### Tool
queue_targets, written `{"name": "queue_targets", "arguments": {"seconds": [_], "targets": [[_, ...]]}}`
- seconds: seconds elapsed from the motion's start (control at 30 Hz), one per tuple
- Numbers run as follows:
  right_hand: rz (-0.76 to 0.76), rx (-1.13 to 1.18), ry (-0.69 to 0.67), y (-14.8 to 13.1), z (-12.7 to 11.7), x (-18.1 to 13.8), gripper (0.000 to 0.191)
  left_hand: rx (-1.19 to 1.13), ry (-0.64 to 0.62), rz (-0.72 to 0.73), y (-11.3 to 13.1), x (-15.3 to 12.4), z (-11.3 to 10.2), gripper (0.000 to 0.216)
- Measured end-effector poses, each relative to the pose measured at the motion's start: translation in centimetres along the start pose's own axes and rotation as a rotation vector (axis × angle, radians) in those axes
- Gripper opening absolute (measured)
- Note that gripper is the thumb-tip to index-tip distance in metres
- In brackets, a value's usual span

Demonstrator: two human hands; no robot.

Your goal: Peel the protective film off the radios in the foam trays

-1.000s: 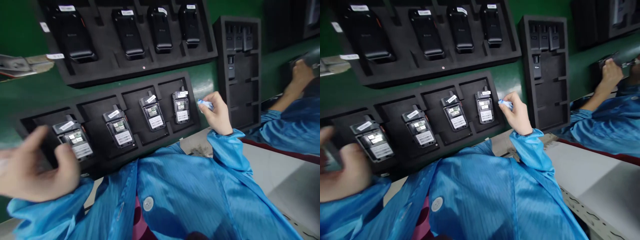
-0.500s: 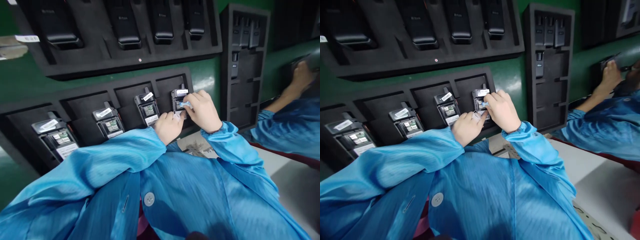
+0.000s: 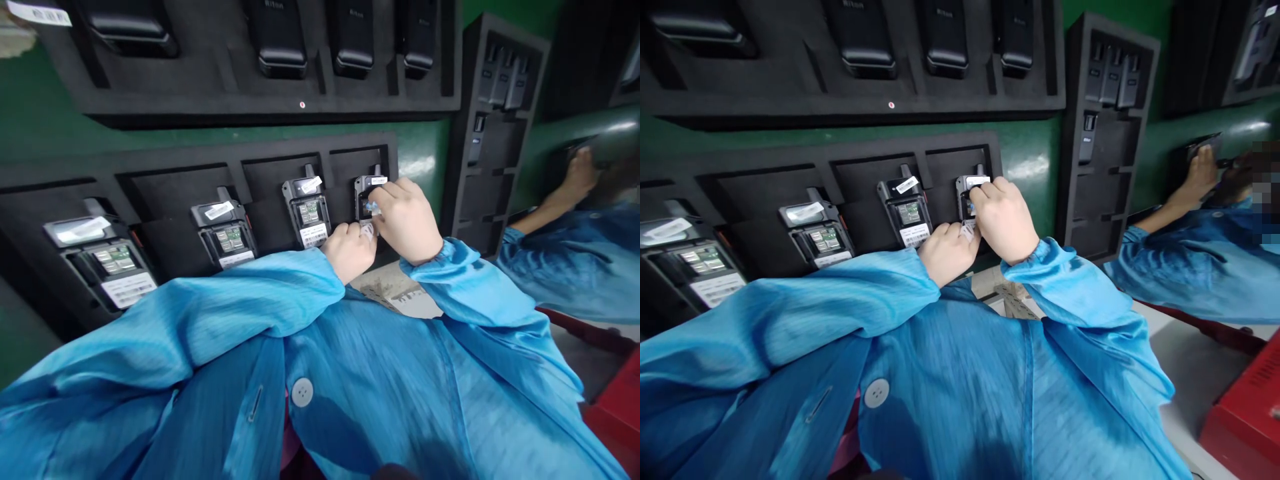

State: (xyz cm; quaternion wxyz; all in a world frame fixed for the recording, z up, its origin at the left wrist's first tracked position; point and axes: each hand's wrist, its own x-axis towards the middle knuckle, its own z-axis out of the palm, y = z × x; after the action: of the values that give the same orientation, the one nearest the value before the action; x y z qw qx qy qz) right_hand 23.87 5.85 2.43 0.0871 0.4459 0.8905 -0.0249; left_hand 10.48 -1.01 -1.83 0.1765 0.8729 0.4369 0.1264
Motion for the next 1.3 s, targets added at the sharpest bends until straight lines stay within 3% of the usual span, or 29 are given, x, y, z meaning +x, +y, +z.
{"name": "queue_targets", "arguments": {"seconds": [0.5, 0.77, 0.97, 1.13, 1.3], "targets": [[0.000, -0.133, -0.001, -0.6, -0.3, 0.0, 0.012, -0.059, -0.022, -0.005, 0.1, 0.2, -0.2, 0.040], [-0.010, -0.092, 0.011, -0.1, -0.4, -0.1, 0.011, -0.055, -0.020, -0.013, 0.2, 0.1, 0.0, 0.042], [0.167, 0.056, 0.149, 2.0, -2.1, -2.4, 0.015, 0.009, -0.029, -0.003, 0.1, -0.1, 0.2, 0.049], [0.314, 0.375, 0.256, 2.1, -2.5, -4.1, 0.011, 0.035, -0.029, -0.015, 0.3, 0.0, 0.1, 0.047], [0.364, 1.087, 0.257, 1.2, -1.2, -4.3, 0.019, 0.071, -0.015, 0.045, 0.0, -2.0, -2.0, 0.043]]}}
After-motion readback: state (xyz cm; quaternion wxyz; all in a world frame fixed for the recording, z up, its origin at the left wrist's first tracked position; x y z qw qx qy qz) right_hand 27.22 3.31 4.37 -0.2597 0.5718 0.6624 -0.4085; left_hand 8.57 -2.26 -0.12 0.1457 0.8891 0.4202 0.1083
